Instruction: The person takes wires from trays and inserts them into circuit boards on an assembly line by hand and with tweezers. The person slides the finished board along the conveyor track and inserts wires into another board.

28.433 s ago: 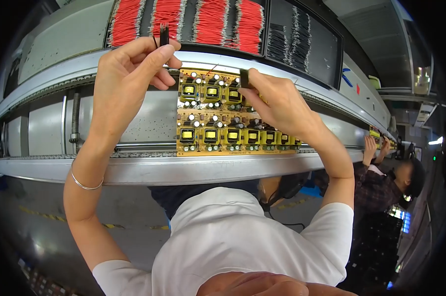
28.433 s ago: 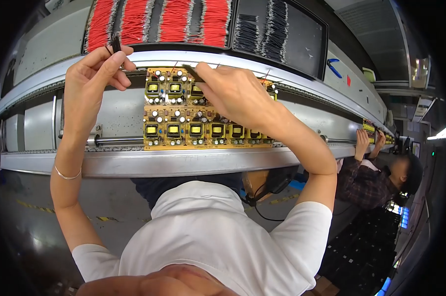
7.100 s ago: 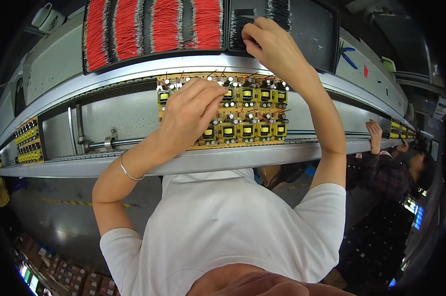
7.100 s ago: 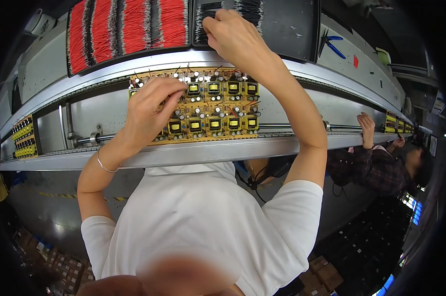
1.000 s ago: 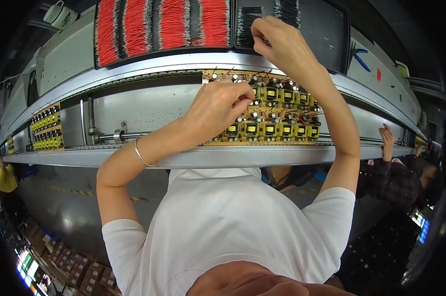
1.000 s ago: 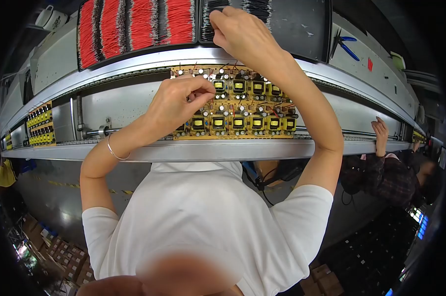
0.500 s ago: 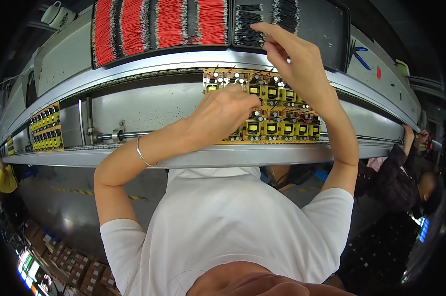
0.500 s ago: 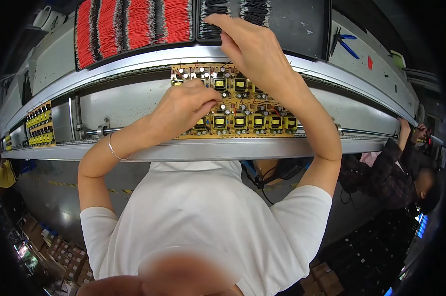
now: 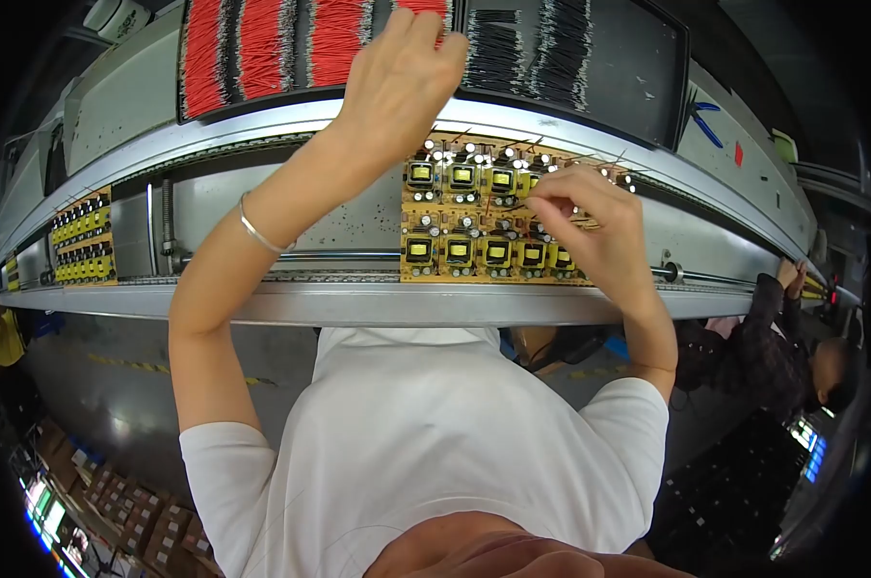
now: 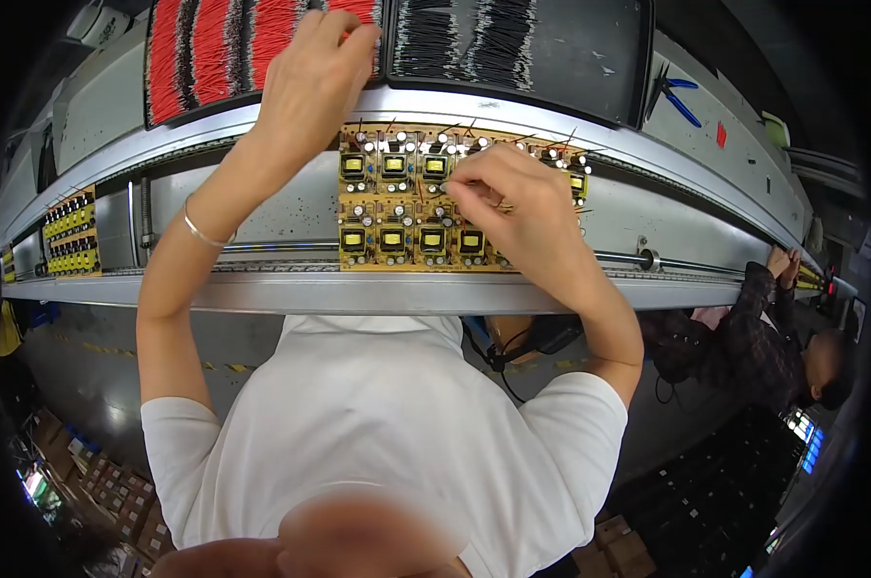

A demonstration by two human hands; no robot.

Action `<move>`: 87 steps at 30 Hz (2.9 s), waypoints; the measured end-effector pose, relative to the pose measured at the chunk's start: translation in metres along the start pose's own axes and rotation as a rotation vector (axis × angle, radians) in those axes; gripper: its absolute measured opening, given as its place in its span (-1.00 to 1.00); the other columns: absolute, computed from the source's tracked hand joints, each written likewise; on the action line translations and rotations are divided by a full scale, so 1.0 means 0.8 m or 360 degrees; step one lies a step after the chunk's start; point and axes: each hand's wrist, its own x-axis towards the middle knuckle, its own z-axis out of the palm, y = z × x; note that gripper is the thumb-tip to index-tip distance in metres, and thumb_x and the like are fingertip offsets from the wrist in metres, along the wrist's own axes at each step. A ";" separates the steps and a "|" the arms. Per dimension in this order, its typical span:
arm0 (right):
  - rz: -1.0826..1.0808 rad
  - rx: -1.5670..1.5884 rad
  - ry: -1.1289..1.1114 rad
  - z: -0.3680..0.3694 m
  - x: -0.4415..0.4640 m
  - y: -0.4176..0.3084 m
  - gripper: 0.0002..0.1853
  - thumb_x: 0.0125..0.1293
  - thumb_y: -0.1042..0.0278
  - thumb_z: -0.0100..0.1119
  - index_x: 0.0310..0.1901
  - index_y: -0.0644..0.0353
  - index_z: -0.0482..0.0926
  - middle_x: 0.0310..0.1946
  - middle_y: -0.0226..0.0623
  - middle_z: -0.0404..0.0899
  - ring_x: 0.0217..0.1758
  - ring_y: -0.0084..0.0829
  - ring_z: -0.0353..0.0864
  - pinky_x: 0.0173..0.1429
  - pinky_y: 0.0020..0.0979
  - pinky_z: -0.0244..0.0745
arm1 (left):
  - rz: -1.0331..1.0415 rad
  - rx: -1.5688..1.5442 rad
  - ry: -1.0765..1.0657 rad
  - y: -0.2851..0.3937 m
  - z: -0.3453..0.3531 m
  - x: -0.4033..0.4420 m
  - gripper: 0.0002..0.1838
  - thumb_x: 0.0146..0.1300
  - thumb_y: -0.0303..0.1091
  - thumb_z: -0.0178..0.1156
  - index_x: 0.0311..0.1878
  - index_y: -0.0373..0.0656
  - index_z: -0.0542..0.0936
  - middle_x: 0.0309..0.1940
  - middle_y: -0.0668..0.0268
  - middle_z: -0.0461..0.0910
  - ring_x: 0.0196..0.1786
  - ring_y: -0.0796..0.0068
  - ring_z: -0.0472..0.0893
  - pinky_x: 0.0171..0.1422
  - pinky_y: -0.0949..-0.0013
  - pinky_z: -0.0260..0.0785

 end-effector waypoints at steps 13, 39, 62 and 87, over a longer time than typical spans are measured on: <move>-0.0138 -0.0260 -0.0069 0.011 -0.007 0.012 -0.92 0.11 0.61 0.35 -0.35 0.32 0.65 -0.30 -0.35 0.50 -0.19 -0.38 0.43 -0.12 -0.42 0.37 | -0.0004 0.0496 -0.0201 -0.017 0.026 0.015 -0.93 0.09 -0.50 0.13 -0.35 -0.28 0.54 -0.35 0.04 0.46 -0.24 0.13 0.47 -0.20 0.21 0.44; -0.0437 -0.0957 0.0020 0.007 0.118 0.038 -0.89 0.21 0.51 0.26 -0.24 0.27 0.57 -0.26 -0.27 0.52 -0.22 -0.22 0.54 -0.12 -0.30 0.48 | -0.0782 -0.1277 -0.0519 0.058 -0.078 -0.035 -0.82 0.20 -0.60 0.28 -0.11 -0.28 0.69 -0.35 0.34 0.68 -0.42 0.59 0.50 -0.29 0.53 0.40; -0.0503 -0.0552 0.0224 0.010 0.117 0.033 -0.80 0.24 0.56 0.21 -0.10 0.21 0.56 -0.37 -0.37 0.65 -0.48 -0.40 0.46 -0.33 -0.41 0.41 | -0.0621 -0.1236 -0.0711 0.073 -0.052 -0.060 -0.89 0.13 -0.58 0.33 -0.25 -0.27 0.72 -0.44 0.31 0.66 -0.49 0.52 0.47 -0.41 0.47 0.36; 0.0010 -0.0058 -0.0112 -0.002 -0.004 -0.009 -0.90 0.13 0.66 0.31 -0.29 0.32 0.66 -0.36 -0.38 0.63 -0.37 -0.51 0.49 -0.27 -0.53 0.41 | -0.0084 0.0145 -0.0355 0.010 -0.033 -0.010 -0.71 0.15 -0.63 0.24 -0.04 -0.19 0.60 -0.19 0.30 0.58 -0.23 0.36 0.51 -0.19 0.36 0.44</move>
